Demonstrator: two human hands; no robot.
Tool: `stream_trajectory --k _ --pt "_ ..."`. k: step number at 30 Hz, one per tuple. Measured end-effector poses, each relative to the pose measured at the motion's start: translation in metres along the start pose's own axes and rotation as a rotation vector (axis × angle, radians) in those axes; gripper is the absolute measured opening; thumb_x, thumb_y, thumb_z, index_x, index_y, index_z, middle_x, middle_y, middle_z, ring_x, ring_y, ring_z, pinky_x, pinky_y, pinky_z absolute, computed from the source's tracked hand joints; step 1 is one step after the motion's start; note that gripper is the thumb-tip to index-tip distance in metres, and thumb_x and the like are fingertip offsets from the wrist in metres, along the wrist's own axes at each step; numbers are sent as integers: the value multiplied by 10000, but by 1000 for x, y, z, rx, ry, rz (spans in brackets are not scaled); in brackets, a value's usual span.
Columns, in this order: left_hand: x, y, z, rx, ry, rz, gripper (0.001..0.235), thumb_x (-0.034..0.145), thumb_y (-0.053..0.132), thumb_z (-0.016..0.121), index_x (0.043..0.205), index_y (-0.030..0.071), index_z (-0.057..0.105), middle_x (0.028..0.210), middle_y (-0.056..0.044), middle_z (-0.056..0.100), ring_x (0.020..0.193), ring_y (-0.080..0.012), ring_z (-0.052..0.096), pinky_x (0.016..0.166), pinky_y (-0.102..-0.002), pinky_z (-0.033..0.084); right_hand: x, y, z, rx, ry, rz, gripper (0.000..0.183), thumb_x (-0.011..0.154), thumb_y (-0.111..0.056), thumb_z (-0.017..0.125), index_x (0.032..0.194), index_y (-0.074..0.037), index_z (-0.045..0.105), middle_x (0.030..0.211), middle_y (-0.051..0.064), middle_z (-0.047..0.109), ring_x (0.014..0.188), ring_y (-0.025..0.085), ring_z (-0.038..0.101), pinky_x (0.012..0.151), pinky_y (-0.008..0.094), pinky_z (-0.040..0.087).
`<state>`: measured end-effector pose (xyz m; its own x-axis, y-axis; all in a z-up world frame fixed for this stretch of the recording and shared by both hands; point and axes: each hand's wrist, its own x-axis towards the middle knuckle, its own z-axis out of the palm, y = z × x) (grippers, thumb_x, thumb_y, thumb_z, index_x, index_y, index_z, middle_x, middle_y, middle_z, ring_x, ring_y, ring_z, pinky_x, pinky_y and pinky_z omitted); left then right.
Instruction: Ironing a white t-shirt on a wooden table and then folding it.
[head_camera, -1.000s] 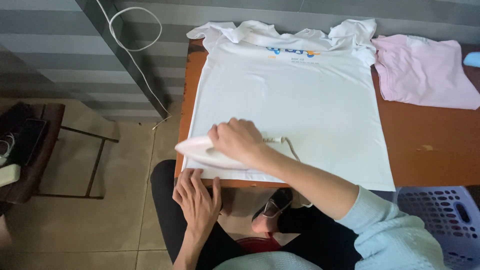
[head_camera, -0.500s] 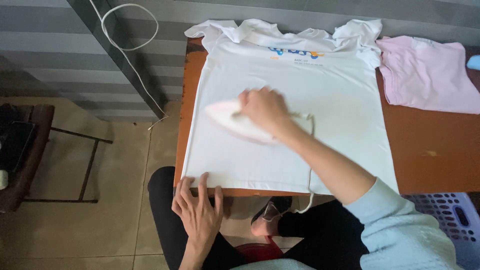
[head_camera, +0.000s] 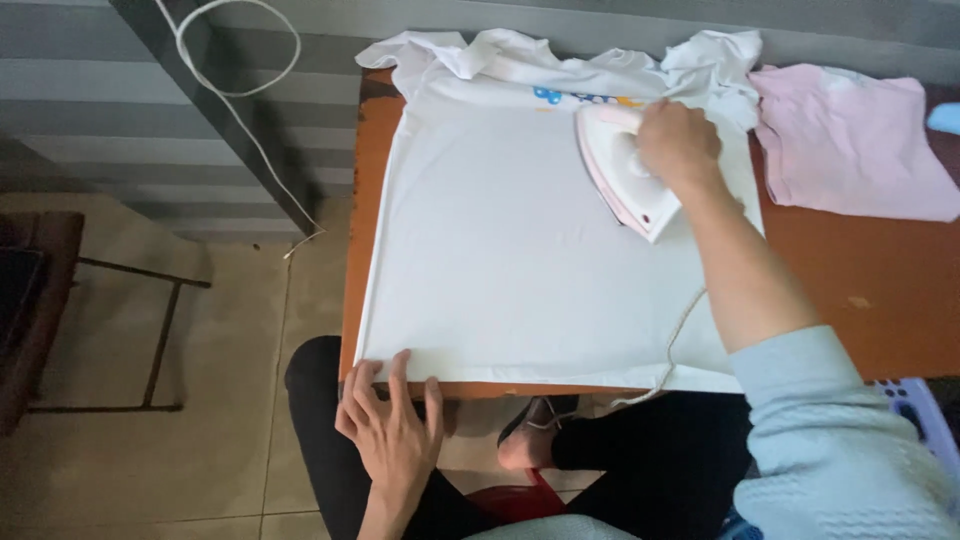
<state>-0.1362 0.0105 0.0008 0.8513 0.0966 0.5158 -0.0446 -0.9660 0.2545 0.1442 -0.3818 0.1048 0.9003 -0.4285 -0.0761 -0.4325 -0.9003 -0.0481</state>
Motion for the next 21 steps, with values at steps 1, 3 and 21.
stream_trajectory --k 1,3,21 --pt "0 0 -1 -3 -5 -8 353 976 422 580 1248 218 675 1292 -66 506 1274 -260 502 1049 -402 316 4 16 3 -165 -10 -88 430 968 -108 319 1230 48 622 1186 283 679 1081 532 614 845 607 511" --pt "0 0 -1 -11 7 -1 352 978 412 588 1254 213 676 1296 -73 508 1274 -267 508 1051 -405 319 -9 39 -4 -132 -20 -39 447 970 -116 306 1237 51 624 1223 298 663 1125 549 592 885 627 486" --pt "-4 0 -8 -31 -30 -11 439 991 478 591 1298 168 642 1329 -79 537 1253 -289 541 1003 -424 377 -149 7 -13 165 -172 -47 583 1038 -360 272 1054 38 699 1145 335 662 1109 533 611 952 586 460"
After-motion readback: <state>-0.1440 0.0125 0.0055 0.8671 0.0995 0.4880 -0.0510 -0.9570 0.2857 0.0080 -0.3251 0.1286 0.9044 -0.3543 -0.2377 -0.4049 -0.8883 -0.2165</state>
